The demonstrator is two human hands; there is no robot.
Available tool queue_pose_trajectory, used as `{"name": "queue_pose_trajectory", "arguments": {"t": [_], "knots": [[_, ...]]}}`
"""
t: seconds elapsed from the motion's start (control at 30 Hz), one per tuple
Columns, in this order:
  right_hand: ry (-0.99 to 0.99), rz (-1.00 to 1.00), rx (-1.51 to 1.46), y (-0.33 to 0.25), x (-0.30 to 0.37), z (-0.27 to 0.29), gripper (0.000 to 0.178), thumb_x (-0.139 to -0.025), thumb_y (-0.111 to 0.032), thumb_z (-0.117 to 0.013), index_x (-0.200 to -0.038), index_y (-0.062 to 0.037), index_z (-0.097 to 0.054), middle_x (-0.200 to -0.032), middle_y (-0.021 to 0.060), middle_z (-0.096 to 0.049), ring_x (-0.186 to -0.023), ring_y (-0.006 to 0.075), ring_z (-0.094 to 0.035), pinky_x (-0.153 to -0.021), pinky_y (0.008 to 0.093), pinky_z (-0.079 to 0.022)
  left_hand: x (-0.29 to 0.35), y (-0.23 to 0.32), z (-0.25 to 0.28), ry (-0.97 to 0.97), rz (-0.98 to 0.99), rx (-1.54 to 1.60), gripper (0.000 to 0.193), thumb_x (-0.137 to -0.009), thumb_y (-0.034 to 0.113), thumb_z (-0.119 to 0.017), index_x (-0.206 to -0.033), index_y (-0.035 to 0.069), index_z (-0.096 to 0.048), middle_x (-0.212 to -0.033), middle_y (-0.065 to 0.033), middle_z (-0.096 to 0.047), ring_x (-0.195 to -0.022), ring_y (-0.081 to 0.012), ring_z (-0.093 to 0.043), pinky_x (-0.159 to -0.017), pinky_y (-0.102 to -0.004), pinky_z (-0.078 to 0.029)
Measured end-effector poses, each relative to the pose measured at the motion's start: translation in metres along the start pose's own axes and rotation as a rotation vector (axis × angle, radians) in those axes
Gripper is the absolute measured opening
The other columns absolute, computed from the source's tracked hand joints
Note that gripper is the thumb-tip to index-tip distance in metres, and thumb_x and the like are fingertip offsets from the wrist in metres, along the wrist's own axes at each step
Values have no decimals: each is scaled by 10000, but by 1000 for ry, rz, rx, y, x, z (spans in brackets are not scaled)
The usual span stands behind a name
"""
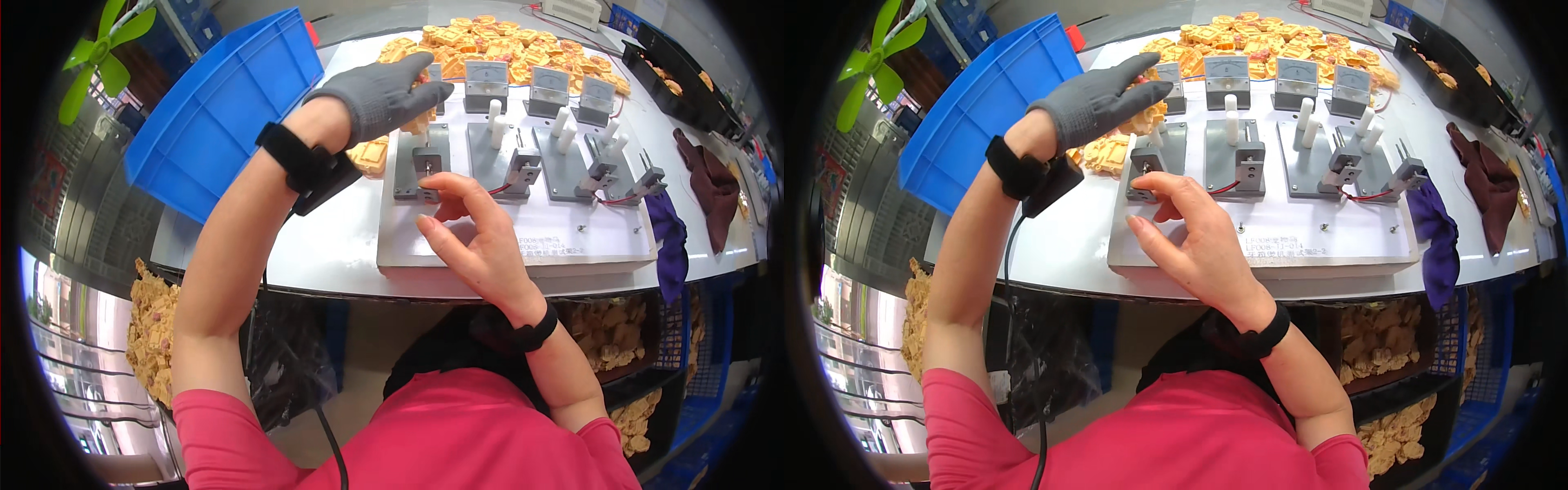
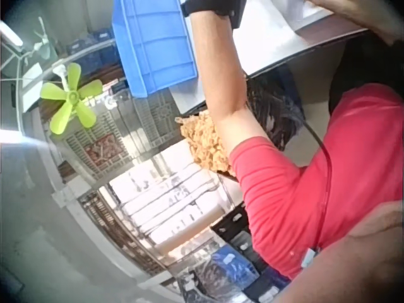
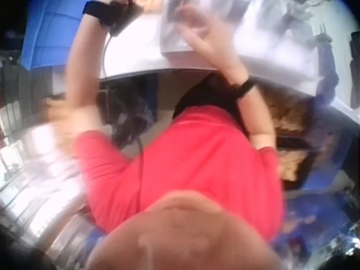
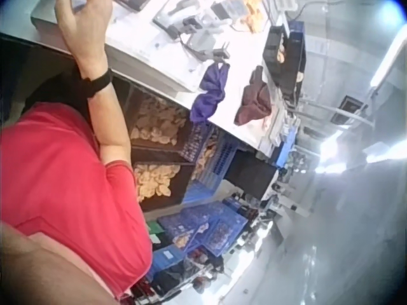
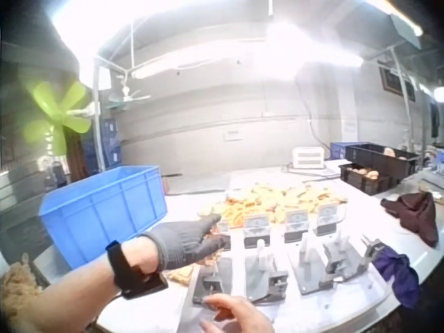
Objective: The person places yellow plastic components into metal clamps on a white board, connects red wires to terminals, and adjusts the setup. They handle the components one at a time, securing them in the clamps and attaching wires before moving to the next unit.
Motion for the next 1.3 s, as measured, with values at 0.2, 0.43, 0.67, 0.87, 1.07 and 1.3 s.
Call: {"name": "queue_pose_trajectory", "arguments": {"t": [0.2,0.43,0.67,0.87,1.07,1.3], "knots": [[-6,-3,-19,2,-1,1,367,-859,-154,-689,-1190,-30,-588,-1017,116,-605,-847,190,-594,-768,307,-500,-10,1,-6,-98,87,-67,722,-954,596,-425,-1447,69,-395,-1134,-246,-650,-900,-357,-676,-822,-387,-511],[-20,-65,-16,4,-1,2,366,-853,-110,-696,-1190,-19,-588,-1006,66,-607,-822,130,-581,-794,273,-477,-13,25,-13,-170,49,-228,641,-961,551,-418,-1418,101,-426,-1065,-185,-681,-943,-347,-660,-842,-404,-499],[-10,1,-25,4,-1,5,367,-859,-159,-692,-1191,-38,-590,-1029,109,-607,-836,179,-597,-760,292,-496,2,14,-25,-323,91,26,525,-1008,436,-396,-1451,154,-422,-1324,-212,-555,-1100,-312,-621,-925,-377,-487],[-24,-46,-35,5,-1,2,387,-854,-137,-704,-1216,-63,-586,-1049,90,-605,-831,146,-600,-783,288,-489,9,-9,-53,-302,-38,463,595,-1006,413,-444,-1521,150,-307,-1464,-141,-442,-1304,-233,-477,-1016,-307,-437],[252,-4,-12,3,5,19,291,-863,-74,-676,-1133,-27,-578,-976,114,-582,-813,202,-588,-766,320,-488,38,-53,-45,-59,181,795,756,-958,583,-471,-1474,40,-363,-1219,-166,-600,-1108,-237,-580,-923,-287,-472],[78,73,123,-1,6,3,133,-863,-47,-670,-949,-12,-575,-847,96,-563,-768,215,-582,-657,324,-482,62,-93,-65,52,141,2,604,-889,379,-659,-1397,103,-484,-1349,-161,-538,-1268,-307,-485,-1063,-369,-381]]}}
Point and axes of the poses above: each hand's wrist, its own x-axis away from the middle knuckle, its own z-axis out of the back of the hand, y = z × x, the point moved 10 cm from there along -x, towards the middle knuckle
